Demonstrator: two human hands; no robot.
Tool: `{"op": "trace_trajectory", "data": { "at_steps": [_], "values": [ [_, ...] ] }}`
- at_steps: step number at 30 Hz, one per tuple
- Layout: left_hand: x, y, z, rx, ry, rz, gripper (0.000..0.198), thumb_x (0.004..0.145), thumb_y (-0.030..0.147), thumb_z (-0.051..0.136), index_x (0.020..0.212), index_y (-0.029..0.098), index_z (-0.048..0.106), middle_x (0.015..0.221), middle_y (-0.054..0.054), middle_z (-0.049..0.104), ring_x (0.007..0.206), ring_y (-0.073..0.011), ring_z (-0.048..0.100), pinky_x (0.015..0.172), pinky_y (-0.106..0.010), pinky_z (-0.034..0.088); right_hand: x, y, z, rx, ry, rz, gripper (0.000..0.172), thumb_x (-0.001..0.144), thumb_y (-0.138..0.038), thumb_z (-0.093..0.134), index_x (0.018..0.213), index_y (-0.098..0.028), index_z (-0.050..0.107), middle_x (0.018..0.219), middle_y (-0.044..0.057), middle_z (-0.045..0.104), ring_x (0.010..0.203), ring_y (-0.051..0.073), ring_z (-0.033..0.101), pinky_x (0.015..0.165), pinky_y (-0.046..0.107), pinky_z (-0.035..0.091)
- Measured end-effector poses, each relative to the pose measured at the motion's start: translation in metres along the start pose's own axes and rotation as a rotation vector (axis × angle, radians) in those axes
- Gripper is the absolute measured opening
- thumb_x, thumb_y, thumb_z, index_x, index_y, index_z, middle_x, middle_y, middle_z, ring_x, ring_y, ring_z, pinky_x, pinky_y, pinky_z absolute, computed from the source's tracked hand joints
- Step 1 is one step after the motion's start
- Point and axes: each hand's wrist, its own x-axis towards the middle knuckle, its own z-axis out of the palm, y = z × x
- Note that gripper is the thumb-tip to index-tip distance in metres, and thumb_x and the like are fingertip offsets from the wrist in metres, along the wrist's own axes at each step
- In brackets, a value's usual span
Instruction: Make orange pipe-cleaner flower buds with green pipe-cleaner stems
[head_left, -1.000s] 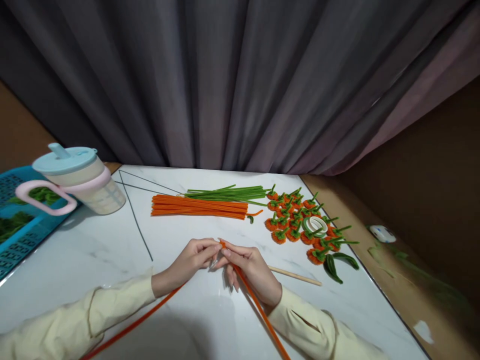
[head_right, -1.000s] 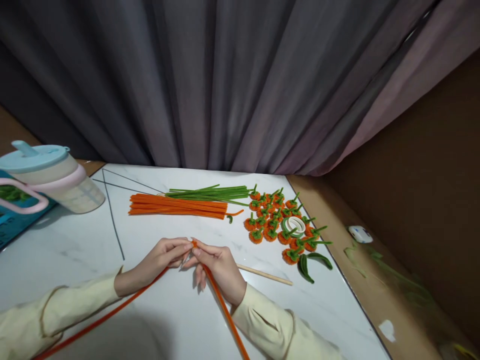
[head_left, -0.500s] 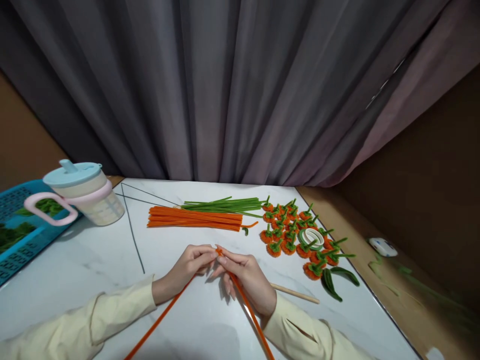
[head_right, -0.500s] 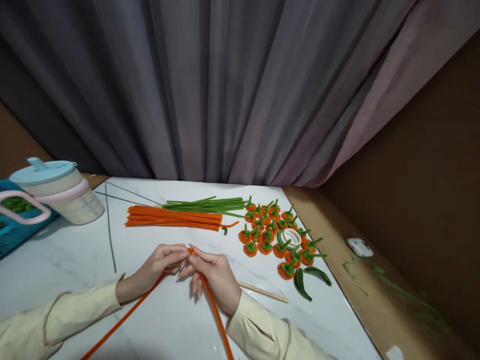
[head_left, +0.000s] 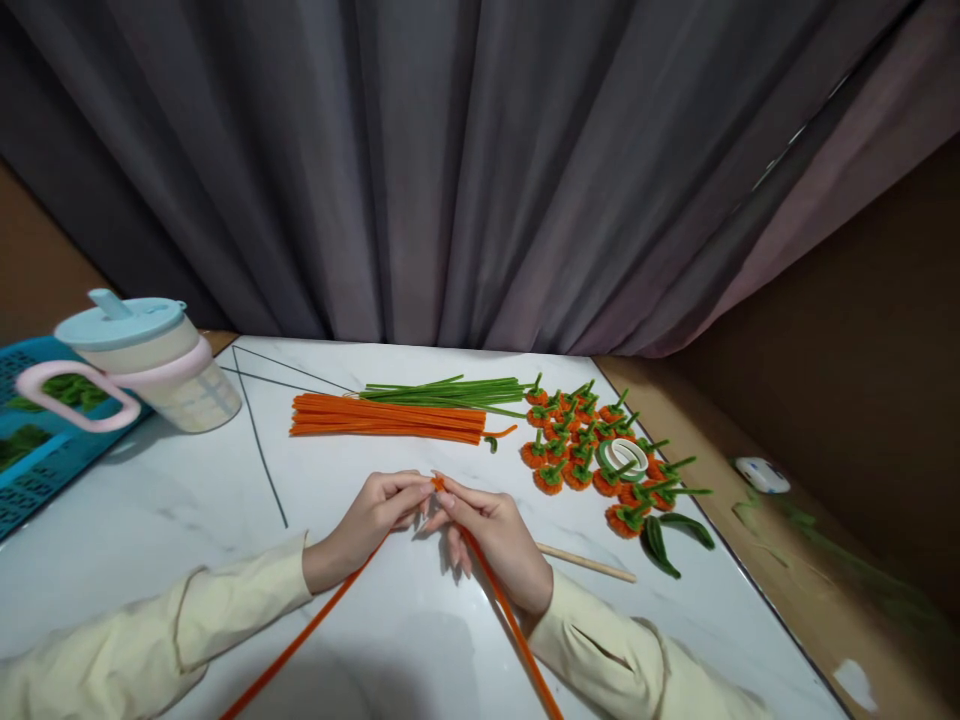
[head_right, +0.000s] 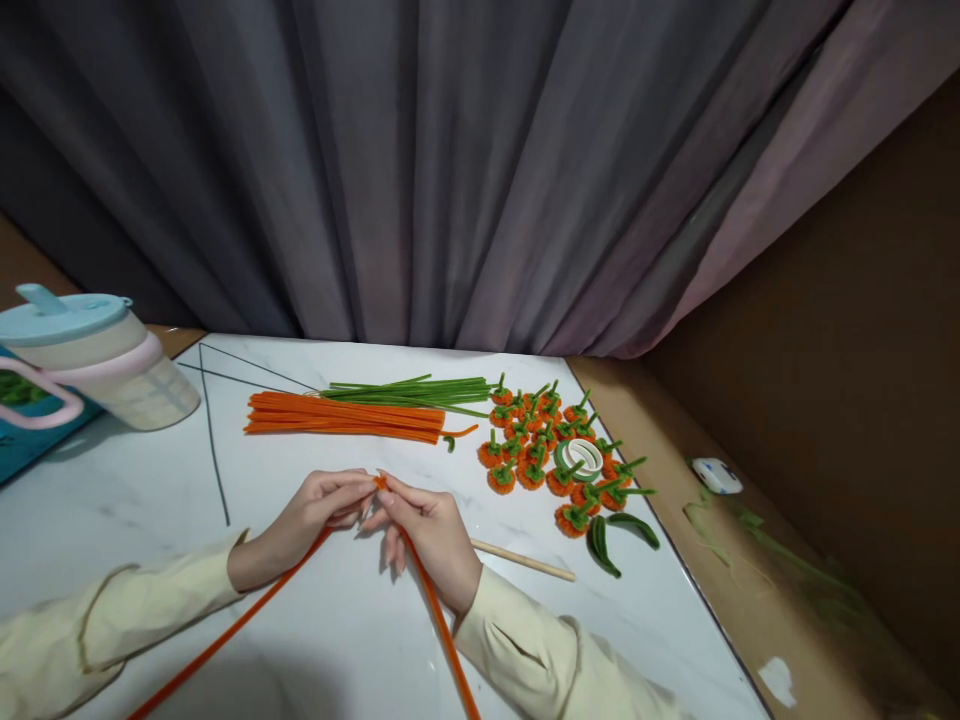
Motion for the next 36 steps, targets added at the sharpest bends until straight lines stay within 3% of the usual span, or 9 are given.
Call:
{"op": "trace_trajectory", "data": {
  "at_steps": [7,19,23,27,36],
  "values": [
    [-0.0024,0.0013,0.0018,0.05,0.015,0.014,0.031,0.084,0.039,0.054,0.066,0.013,0.055,0.055,0.005,0.041,0.046,-0.0057,0.025,0.044,-0.022,0.019,-0.0004,0.0015,0.0003,-0.048,0.028,-0.041,0.043,0.077,-0.042,0.066,0.109,-0.014,0.068,0.069,0.007,0.07,0.035,0.004,0.046,0.033,0.016,0.035],
    [-0.0068,0.0027,0.0041,0.291,0.079,0.195,0.032,0.087,0.035,0.048,0.064,0.014,0.055,0.062,0.001,0.048,0.059,-0.0113,0.044,0.058,-0.023,0.036,-0.0024,0.0013,0.0007,-0.044,-0.016,-0.04,0.045,0.078,-0.044,0.065,0.112,-0.015,0.067,0.065,0.005,0.068,0.037,0.005,0.047,0.033,0.016,0.036],
    [-0.006,0.0001,0.0017,0.277,0.058,0.123,0.03,0.087,0.036,0.049,0.069,0.014,0.058,0.059,0.002,0.048,0.056,-0.0105,0.042,0.054,-0.022,0.034,-0.0036,-0.0018,0.0015,-0.099,-0.039,-0.054,0.036,0.081,-0.043,0.061,0.098,-0.013,0.073,0.052,0.001,0.062,0.033,0.004,0.043,0.032,0.015,0.033],
    [-0.0049,-0.0018,0.0004,0.252,0.045,0.093,0.031,0.087,0.038,0.05,0.069,0.014,0.056,0.057,0.003,0.047,0.054,-0.0098,0.041,0.053,-0.022,0.033,-0.0039,-0.0035,0.0024,-0.102,-0.031,-0.068,0.034,0.082,-0.043,0.06,0.093,-0.014,0.074,0.065,0.004,0.067,0.035,0.003,0.044,0.033,0.015,0.034],
    [-0.0052,0.0009,-0.0011,0.092,0.055,0.029,0.027,0.079,0.037,0.054,0.065,0.014,0.055,0.054,0.003,0.047,0.045,-0.0064,0.029,0.043,-0.022,0.021,-0.0039,-0.0032,0.0021,-0.122,-0.037,-0.071,0.038,0.081,-0.045,0.06,0.095,-0.012,0.073,0.072,0.007,0.069,0.036,0.004,0.044,0.034,0.016,0.037]
  ]
}}
